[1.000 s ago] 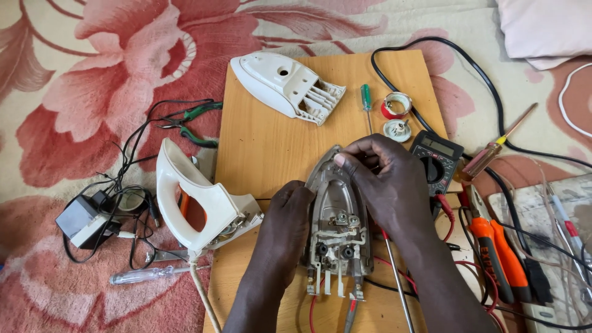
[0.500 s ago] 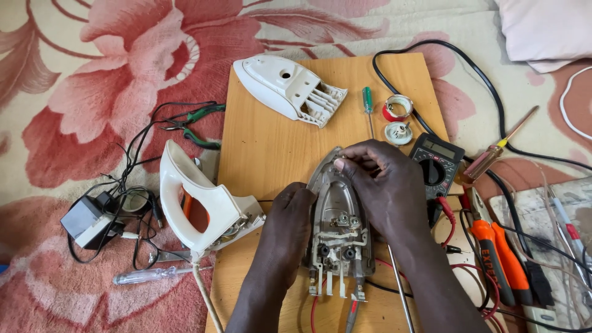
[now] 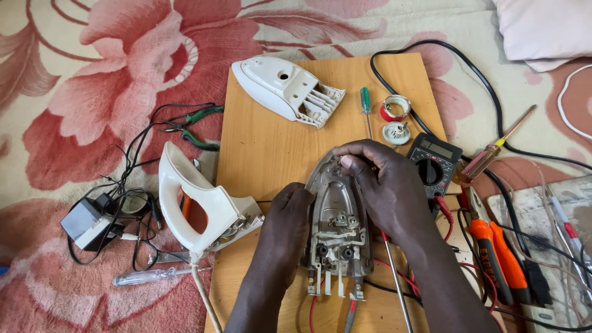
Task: Repairing an electric iron by disassembling the base and testing internal components with a multimeter.
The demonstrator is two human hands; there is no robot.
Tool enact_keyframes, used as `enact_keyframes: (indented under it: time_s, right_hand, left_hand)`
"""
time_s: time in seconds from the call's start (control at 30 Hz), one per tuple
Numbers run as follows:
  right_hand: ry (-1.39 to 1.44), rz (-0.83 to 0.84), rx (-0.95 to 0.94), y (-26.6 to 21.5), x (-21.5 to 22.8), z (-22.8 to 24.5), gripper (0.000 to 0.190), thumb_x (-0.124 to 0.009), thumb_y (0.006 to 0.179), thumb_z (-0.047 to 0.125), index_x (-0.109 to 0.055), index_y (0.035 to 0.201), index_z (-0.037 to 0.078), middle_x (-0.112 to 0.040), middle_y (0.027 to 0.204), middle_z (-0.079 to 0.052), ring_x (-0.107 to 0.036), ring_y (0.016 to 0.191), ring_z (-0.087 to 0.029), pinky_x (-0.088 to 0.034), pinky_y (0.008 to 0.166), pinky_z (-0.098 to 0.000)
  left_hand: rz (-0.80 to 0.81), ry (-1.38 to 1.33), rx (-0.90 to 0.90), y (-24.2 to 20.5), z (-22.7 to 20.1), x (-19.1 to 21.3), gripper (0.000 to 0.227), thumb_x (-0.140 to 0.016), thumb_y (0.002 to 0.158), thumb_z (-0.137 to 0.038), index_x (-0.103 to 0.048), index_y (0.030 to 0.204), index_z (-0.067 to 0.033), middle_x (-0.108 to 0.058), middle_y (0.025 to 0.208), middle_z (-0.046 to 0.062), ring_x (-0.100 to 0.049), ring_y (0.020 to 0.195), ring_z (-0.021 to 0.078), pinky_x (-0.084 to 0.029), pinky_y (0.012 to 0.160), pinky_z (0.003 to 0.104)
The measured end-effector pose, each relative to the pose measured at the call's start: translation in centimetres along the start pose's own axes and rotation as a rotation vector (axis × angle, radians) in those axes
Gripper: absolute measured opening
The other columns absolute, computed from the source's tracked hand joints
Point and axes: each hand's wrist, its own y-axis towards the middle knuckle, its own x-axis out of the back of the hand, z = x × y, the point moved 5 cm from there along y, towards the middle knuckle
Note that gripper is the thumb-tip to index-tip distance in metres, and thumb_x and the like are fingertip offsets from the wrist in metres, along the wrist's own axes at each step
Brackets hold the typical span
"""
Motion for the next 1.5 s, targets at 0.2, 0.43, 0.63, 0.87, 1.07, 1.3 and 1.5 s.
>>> enact_keyframes:
  time_s: [0.2, 0.43, 0.63, 0.87, 1.07, 1.3, 1.5]
  right_hand:
    - [0.026, 0.018, -0.047, 0.0, 0.4, 0.4, 0.034, -0.073, 0.089, 0.037, -0.077, 0.118, 0.021, -0.08, 0.121, 0.002, -0.073, 0.118, -0.016, -0.054, 0.098, -0.0334]
    - [-0.012, -0.106, 0.068, -0.1, -0.4, -0.3, 0.021, -0.071, 0.095, 0.026, -0.078, 0.11, 0.014, -0.082, 0.108, -0.003, -0.077, 0.103, -0.019, -0.059, 0.083, -0.0344]
    - [-0.016, 0.014, 0.004, 0.0, -0.2, 0.1, 0.026, -0.069, 0.094, 0.032, -0.078, 0.116, 0.023, -0.078, 0.124, 0.001, -0.071, 0.122, -0.021, -0.055, 0.088, -0.0341]
    - [0.028, -0.107, 0.091, -0.2, -0.5, 0.5, 0.019, -0.066, 0.098, 0.022, -0.08, 0.109, 0.015, -0.083, 0.109, -0.001, -0.078, 0.105, -0.016, -0.06, 0.092, -0.0313]
    - [-0.011, -0.029, 0.085, -0.1, -0.6, 0.5, 0.025, -0.061, 0.098, 0.019, -0.077, 0.117, 0.02, -0.082, 0.118, -0.001, -0.075, 0.117, -0.02, -0.059, 0.091, -0.0344]
    - [-0.03, -0.126, 0.107, -0.3, -1.0, 0.4, 0.017, -0.07, 0.095, 0.031, -0.079, 0.106, 0.021, -0.082, 0.109, 0.0, -0.078, 0.104, -0.017, -0.063, 0.082, -0.0329]
    - [-0.052, -0.04, 0.083, -0.2, -0.9, 0.2, 0.05, -0.073, 0.092, 0.027, -0.062, 0.14, 0.023, -0.079, 0.109, -0.006, -0.076, 0.103, -0.02, -0.061, 0.082, -0.0376]
  left_hand:
    - [-0.026, 0.042, 0.012, -0.4, -0.5, 0.0, 0.021, -0.047, 0.091, -0.023, -0.039, 0.074, -0.0124, -0.036, 0.074, 0.004, -0.032, 0.072, 0.0185, -0.027, 0.067, 0.038]
    - [-0.023, 0.042, -0.017, 0.0, 0.0, 0.1, 0.023, -0.046, 0.092, -0.023, -0.038, 0.074, -0.0123, -0.036, 0.074, 0.004, -0.032, 0.071, 0.0179, -0.027, 0.066, 0.038]
    - [-0.026, 0.024, -0.022, 0.1, -0.1, 0.1, 0.021, -0.047, 0.091, -0.021, -0.038, 0.074, -0.0124, -0.035, 0.073, 0.004, -0.031, 0.071, 0.0181, -0.027, 0.066, 0.038]
    - [-0.024, 0.034, -0.002, -0.2, -0.3, 0.0, 0.02, -0.046, 0.091, -0.021, -0.041, 0.075, -0.0113, -0.038, 0.075, 0.005, -0.034, 0.072, 0.0185, -0.028, 0.067, 0.038]
    - [-0.03, 0.025, -0.009, -0.1, -0.2, 0.1, 0.02, -0.047, 0.091, -0.02, -0.038, 0.074, -0.012, -0.037, 0.074, 0.004, -0.033, 0.071, 0.0182, -0.028, 0.066, 0.038]
    - [-0.016, -0.004, -0.005, -0.1, -0.5, -0.1, 0.018, -0.046, 0.089, -0.016, -0.039, 0.074, -0.0105, -0.038, 0.074, 0.005, -0.034, 0.071, 0.0194, -0.029, 0.066, 0.039]
    - [0.004, -0.047, -0.034, 0.0, -0.1, -0.1, 0.021, -0.047, 0.092, -0.019, -0.043, 0.073, -0.0094, -0.041, 0.073, 0.006, -0.037, 0.07, 0.0191, -0.031, 0.065, 0.038]
